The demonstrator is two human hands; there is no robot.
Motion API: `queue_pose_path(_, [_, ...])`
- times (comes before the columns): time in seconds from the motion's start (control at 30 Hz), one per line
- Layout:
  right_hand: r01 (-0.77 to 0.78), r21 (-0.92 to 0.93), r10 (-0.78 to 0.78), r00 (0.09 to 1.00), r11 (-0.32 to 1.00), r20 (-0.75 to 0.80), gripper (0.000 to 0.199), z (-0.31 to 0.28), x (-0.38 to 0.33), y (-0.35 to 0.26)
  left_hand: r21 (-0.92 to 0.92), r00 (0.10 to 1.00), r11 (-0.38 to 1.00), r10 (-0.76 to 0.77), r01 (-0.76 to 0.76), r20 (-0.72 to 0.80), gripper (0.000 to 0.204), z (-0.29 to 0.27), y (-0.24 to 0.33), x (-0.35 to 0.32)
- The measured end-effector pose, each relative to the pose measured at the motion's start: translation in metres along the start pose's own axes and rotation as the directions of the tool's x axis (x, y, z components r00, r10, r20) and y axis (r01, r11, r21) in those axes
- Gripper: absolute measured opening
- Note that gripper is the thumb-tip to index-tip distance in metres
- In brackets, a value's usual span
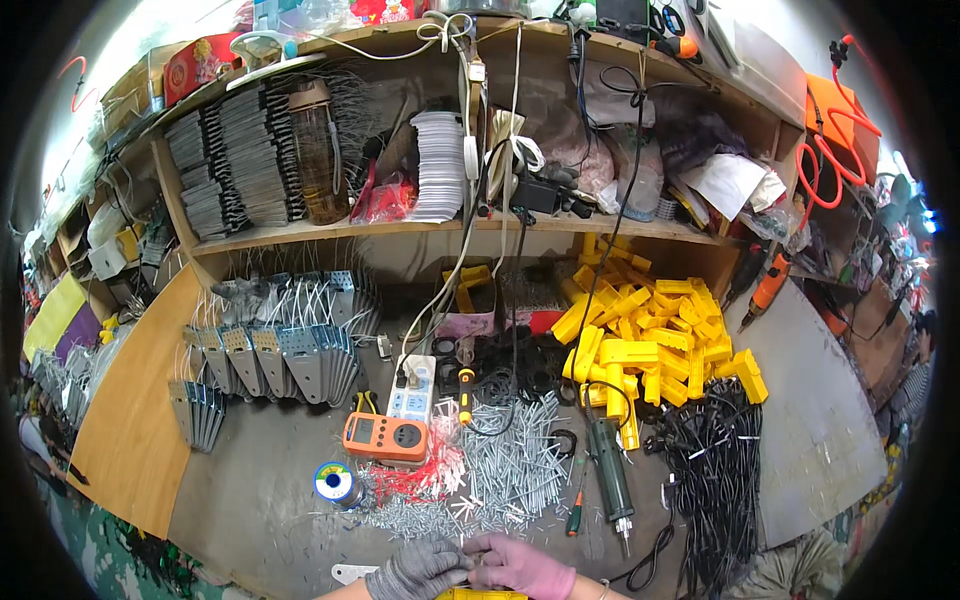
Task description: The person solders wires to a circuit component inside a yellow plastic housing using a soldering iron and soldering tin, then secures the housing with screws using an electric screwdriver.
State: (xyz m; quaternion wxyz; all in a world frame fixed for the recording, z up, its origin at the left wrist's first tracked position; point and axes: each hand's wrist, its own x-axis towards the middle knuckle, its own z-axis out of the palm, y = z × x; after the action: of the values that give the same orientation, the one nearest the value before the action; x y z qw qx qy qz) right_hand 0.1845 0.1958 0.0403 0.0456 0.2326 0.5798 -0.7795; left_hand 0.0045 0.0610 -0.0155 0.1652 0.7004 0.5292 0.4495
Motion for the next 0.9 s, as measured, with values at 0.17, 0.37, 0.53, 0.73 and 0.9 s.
queue_pose_path(0.17, [-0.100,-0.338,0.042,0.983,0.936,-0.176,0.021,-0.010,-0.015,-0.007,-0.003,0.977,0.991,-0.130,0.132,0.169,0.021,-0.004,-0.004,-0.007])
queue_pose_path(0.37, [-0.120,-0.392,0.059,0.985,0.912,-0.164,0.019,-0.010,-0.017,-0.010,-0.314,0.906,0.850,-0.381,0.422,0.186,0.030,-0.005,-0.005,-0.016])
queue_pose_path(0.53, [0.164,-0.490,-0.238,0.967,0.856,-0.092,0.018,-0.010,-0.009,0.009,-0.352,0.489,0.341,-0.659,0.872,0.571,0.042,-0.038,0.037,0.025])
queue_pose_path(0.73, [0.103,-0.756,-0.171,0.985,0.646,-0.013,0.030,0.006,0.006,-0.011,-0.337,0.854,0.787,-0.501,0.517,0.140,0.034,-0.017,0.029,0.010])
queue_pose_path(0.9, [-0.095,-0.343,0.107,0.994,0.934,0.017,0.031,0.002,0.014,-0.011,-0.083,0.905,0.901,-0.424,0.426,0.041,0.025,-0.020,0.040,0.002])
